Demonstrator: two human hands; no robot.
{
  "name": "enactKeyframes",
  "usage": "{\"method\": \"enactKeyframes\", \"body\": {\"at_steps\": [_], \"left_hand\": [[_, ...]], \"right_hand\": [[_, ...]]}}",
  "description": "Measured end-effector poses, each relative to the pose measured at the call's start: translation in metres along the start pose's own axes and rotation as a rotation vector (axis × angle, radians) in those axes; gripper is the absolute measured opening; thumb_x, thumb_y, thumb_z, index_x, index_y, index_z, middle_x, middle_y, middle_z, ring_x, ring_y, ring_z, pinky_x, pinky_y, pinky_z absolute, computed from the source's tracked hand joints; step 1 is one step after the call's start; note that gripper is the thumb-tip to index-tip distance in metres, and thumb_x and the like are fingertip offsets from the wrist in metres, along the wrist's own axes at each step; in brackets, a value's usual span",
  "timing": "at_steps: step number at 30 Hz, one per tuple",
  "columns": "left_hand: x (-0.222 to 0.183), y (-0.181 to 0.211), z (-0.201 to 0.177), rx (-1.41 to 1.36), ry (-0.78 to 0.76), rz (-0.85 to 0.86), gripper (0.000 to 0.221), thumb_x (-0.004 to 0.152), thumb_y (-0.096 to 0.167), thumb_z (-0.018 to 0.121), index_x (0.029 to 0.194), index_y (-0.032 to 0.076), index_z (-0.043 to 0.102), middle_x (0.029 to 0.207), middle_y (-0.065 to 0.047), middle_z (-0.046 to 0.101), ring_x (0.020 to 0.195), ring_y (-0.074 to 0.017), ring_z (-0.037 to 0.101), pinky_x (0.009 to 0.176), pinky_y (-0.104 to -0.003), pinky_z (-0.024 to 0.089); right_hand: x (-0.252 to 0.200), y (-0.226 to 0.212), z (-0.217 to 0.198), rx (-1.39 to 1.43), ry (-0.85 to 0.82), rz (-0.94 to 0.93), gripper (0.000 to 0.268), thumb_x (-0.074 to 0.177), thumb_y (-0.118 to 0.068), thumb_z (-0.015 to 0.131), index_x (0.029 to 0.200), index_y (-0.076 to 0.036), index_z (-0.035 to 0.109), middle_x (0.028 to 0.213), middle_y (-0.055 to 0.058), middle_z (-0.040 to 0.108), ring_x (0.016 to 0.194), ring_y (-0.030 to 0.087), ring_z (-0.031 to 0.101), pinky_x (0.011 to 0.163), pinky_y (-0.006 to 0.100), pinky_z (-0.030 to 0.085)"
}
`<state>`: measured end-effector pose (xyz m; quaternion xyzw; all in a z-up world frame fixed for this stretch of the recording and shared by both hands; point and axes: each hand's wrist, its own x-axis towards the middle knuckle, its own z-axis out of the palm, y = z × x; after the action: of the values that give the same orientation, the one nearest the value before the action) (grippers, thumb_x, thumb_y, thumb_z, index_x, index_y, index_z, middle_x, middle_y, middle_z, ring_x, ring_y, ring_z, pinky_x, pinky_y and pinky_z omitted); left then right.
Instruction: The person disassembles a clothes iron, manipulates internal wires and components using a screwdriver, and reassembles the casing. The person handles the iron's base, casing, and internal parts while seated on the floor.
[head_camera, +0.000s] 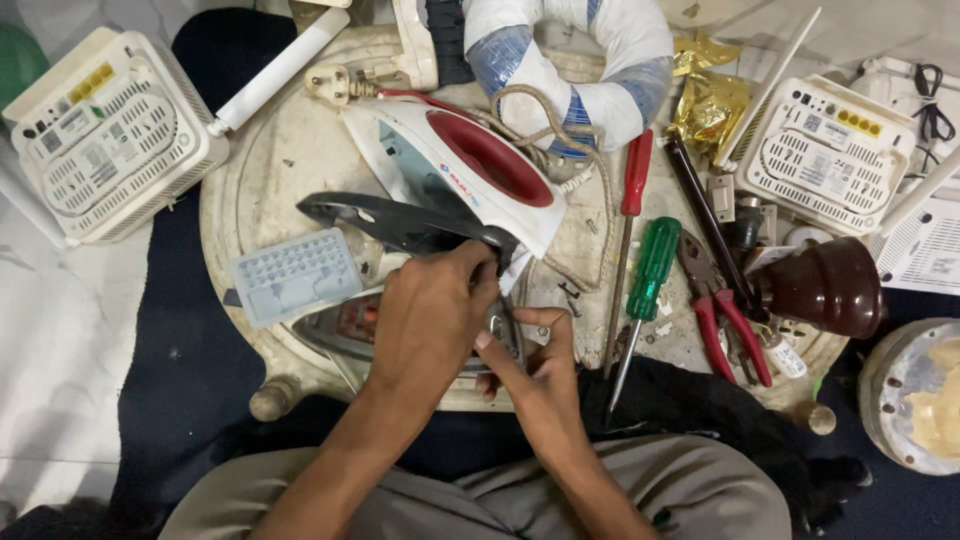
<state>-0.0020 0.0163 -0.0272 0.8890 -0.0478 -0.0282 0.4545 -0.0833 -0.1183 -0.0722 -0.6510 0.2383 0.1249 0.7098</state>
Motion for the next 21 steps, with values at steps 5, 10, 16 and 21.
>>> {"method": "enactKeyframes", "body": {"at_steps": [5, 10, 16, 21], "left_hand": [[0.008, 0.008, 0.002, -0.134, 0.077, 0.032, 0.010, 0.085, 0.006, 0.073, 0.093, 0.002, 0.072, 0.079, -0.020, 0.071, 0.071, -0.0378, 0.071, 0.062, -0.045, 0.054], [0.012, 0.011, 0.016, -0.166, 0.199, 0.074, 0.013, 0.086, 0.006, 0.074, 0.099, 0.003, 0.072, 0.086, -0.018, 0.073, 0.075, -0.0357, 0.072, 0.064, -0.043, 0.055], [0.008, 0.005, 0.021, 0.020, 0.171, 0.219, 0.012, 0.088, 0.005, 0.073, 0.099, 0.004, 0.069, 0.088, -0.017, 0.073, 0.078, -0.0382, 0.070, 0.067, -0.047, 0.055], [0.010, -0.003, 0.022, 0.286, 0.050, 0.344, 0.017, 0.083, 0.005, 0.068, 0.100, 0.003, 0.068, 0.086, -0.017, 0.070, 0.079, -0.0360, 0.071, 0.071, -0.046, 0.056]], "right_hand": [[0.008, -0.007, -0.009, 0.092, -0.021, -0.150, 0.038, 0.091, -0.006, 0.071, 0.122, -0.003, 0.048, 0.091, 0.010, 0.072, 0.066, 0.011, 0.064, 0.055, 0.026, 0.054], [0.012, -0.011, -0.023, 0.017, 0.008, -0.298, 0.025, 0.100, -0.006, 0.067, 0.121, -0.003, 0.056, 0.097, 0.002, 0.068, 0.079, 0.003, 0.058, 0.066, 0.019, 0.046], [0.014, -0.008, -0.026, -0.101, 0.086, -0.269, 0.012, 0.100, -0.007, 0.069, 0.107, -0.006, 0.059, 0.068, -0.005, 0.052, 0.054, -0.001, 0.037, 0.046, 0.018, 0.025], [0.020, -0.002, -0.024, -0.038, 0.094, -0.345, 0.013, 0.100, -0.006, 0.067, 0.107, -0.007, 0.057, 0.073, -0.007, 0.058, 0.057, -0.003, 0.045, 0.048, 0.019, 0.032]]}}
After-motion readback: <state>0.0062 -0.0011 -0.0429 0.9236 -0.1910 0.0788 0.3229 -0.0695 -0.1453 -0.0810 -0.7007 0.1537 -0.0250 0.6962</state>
